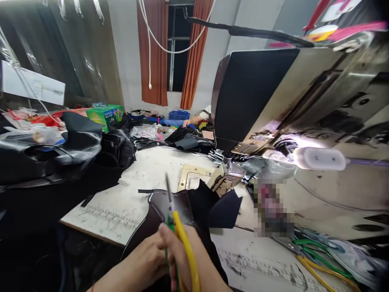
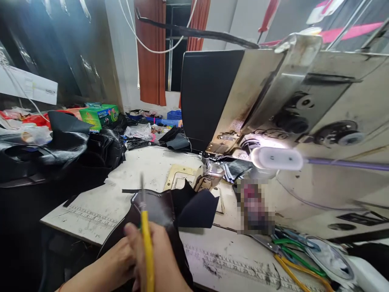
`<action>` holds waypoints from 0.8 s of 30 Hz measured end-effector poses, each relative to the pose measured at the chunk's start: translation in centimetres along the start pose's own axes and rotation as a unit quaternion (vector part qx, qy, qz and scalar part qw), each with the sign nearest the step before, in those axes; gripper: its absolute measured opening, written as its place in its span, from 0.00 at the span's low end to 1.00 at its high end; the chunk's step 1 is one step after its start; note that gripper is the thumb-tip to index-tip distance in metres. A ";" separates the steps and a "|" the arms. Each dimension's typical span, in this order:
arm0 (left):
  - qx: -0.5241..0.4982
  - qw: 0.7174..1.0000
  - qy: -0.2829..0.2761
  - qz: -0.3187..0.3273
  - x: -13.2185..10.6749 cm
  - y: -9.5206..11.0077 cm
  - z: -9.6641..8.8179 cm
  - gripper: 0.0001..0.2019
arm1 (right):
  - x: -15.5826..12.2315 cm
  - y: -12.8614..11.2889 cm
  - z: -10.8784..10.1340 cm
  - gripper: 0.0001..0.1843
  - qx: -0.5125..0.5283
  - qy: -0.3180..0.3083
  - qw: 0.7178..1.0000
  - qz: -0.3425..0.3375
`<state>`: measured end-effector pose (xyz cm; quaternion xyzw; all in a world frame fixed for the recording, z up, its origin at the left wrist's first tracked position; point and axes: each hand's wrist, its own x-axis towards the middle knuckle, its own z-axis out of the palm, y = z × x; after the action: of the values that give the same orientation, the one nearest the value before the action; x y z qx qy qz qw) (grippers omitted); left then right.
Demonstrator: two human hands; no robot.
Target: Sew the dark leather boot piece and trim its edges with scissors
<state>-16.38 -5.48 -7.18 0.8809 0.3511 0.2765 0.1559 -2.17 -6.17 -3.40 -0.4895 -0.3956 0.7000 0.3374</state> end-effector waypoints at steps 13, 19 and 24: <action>0.014 1.000 -0.021 -0.014 -0.5 0.5 0.1 0.29 | 0.4 5.7 -6.7 0.32 0.095 0.067 0.993 -0.014; -0.027 0.999 -0.029 -0.014 0.2 0.8 0.3 0.19 | 1.0 6.5 -6.8 0.33 0.090 0.070 0.993 0.005; -0.055 0.998 -0.034 0.001 0.5 0.2 0.1 0.12 | 0.7 6.3 -6.8 0.33 0.099 0.070 0.993 -0.001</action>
<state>-15.94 -5.26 -7.02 0.8801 0.3293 0.2657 0.2154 3.53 -6.92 -10.63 -0.5012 -0.3005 0.6991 0.4120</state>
